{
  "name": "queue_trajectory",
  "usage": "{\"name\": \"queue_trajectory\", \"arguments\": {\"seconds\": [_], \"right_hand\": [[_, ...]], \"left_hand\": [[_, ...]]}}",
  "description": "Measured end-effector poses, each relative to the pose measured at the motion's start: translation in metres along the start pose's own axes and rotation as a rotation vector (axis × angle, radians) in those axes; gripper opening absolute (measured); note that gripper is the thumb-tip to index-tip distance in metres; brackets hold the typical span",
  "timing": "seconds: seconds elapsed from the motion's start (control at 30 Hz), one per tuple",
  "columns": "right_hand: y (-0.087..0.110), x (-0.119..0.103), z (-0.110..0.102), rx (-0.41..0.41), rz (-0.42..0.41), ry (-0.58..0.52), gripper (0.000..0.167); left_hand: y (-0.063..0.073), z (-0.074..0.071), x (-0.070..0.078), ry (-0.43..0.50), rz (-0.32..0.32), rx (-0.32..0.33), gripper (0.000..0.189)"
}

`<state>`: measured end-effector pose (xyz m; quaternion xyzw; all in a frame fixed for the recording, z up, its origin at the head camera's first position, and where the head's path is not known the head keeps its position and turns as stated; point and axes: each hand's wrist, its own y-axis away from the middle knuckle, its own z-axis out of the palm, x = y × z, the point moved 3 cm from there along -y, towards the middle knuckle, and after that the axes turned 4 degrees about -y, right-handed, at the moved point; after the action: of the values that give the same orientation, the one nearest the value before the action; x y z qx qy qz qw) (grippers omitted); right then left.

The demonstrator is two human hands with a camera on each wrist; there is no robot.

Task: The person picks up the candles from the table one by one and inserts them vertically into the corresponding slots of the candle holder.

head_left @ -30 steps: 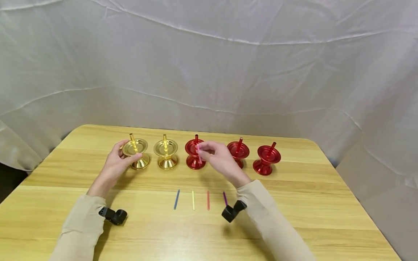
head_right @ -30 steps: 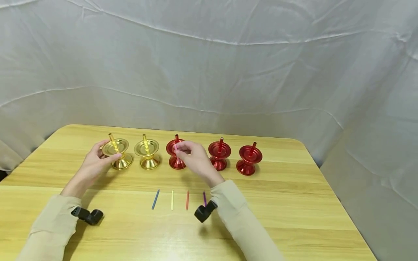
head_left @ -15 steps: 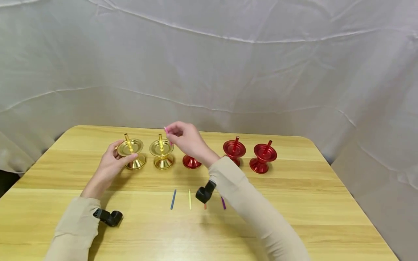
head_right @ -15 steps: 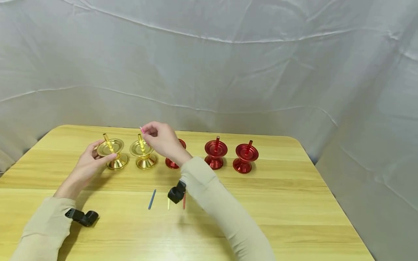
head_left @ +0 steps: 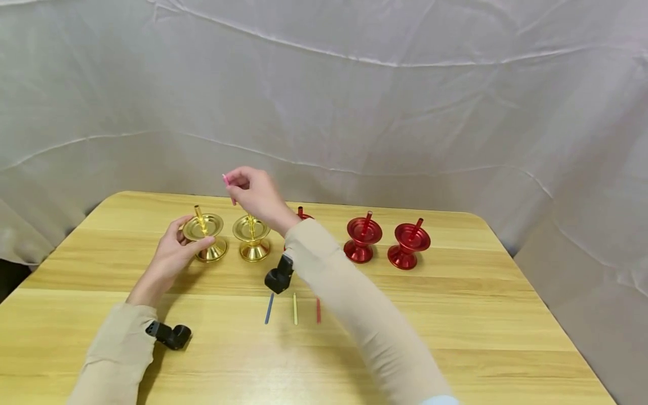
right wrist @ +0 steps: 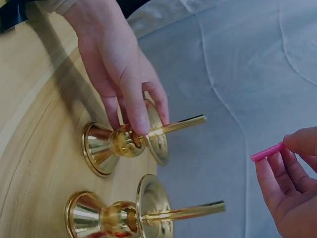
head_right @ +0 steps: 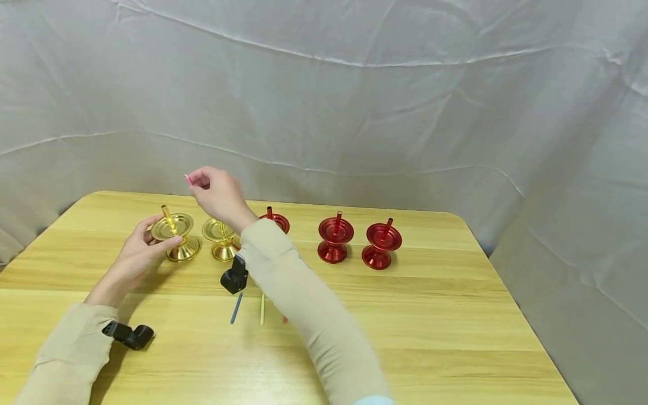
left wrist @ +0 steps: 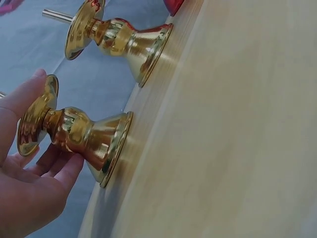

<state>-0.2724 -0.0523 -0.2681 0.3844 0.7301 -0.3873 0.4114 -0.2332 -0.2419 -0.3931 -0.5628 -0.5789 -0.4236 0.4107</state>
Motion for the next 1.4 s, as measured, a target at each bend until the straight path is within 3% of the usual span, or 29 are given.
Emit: {"name": "queue_trajectory", "arguments": {"seconds": [0.33, 0.6, 0.9, 1.2, 1.4], "right_hand": [[-0.013, 0.009, 0.017, 0.098, 0.008, 0.005, 0.013], [-0.019, 0.014, 0.030, 0.147, 0.061, -0.071, 0.010], [-0.022, 0.015, 0.040, 0.132, 0.049, -0.053, 0.010], [-0.022, 0.014, 0.048, 0.067, 0.014, -0.039, 0.011], [-0.020, 0.019, 0.050, 0.076, 0.032, -0.045, 0.014]], "left_hand": [[-0.003, 0.007, 0.002, -0.007, 0.020, 0.008, 0.090], [-0.003, 0.008, 0.001, -0.004, 0.014, 0.005, 0.088], [-0.005, 0.011, 0.000, 0.028, 0.016, -0.004, 0.086], [-0.006, 0.012, 0.000, 0.038, 0.029, -0.004, 0.083], [-0.005, 0.013, -0.001, 0.031, 0.018, -0.013, 0.084]]}}
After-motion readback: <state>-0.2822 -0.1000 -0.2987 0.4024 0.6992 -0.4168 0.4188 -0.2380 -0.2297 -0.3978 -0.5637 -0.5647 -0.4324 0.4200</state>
